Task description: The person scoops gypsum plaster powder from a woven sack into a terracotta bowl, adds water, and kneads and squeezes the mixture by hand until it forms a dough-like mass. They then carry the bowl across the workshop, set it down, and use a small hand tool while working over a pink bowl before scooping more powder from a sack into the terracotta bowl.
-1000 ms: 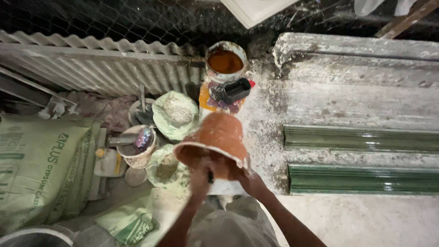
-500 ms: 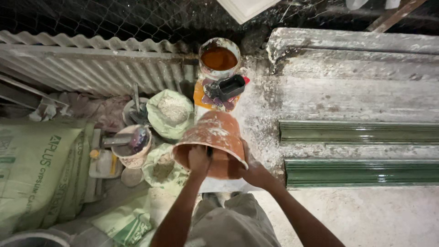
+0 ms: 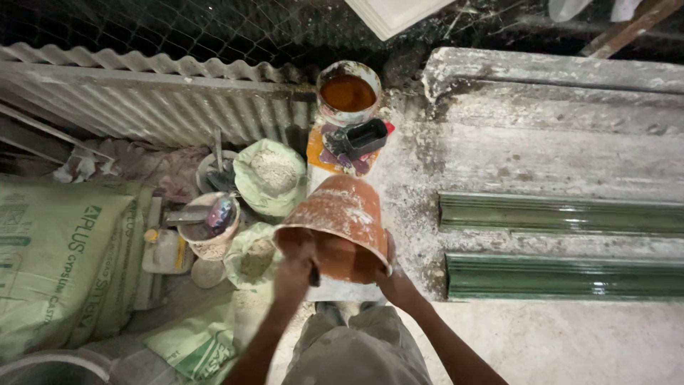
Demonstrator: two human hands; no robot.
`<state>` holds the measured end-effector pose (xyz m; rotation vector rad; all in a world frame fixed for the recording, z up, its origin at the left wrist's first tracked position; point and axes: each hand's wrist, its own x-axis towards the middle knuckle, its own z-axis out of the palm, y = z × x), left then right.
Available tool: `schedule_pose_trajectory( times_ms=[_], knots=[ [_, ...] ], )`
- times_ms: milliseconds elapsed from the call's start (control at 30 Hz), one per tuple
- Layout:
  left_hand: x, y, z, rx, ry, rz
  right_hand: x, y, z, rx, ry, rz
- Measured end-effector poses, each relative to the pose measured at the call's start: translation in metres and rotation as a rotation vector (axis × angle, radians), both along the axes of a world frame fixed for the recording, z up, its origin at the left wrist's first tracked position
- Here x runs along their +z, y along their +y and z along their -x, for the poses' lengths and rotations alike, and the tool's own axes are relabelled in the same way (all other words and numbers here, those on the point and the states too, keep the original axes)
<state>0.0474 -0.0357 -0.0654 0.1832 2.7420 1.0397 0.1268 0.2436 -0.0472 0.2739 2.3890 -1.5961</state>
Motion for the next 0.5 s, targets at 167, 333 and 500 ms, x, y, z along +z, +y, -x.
schedule_pose_trajectory(
  times_ms=[167,333,500],
  knots=[
    [0.002,0.076,-0.027,-0.087,-0.437,-0.550,0.035,-0.016,0.020,0.007,0.080,0.029],
    [0.059,0.072,-0.007,-0.121,-0.454,-1.028,0.086,0.009,0.043,0.013,-0.118,0.057],
    [0.075,0.048,0.036,-0.202,-0.293,-0.283,0.125,0.030,0.087,0.352,0.436,-0.558]
  ],
)
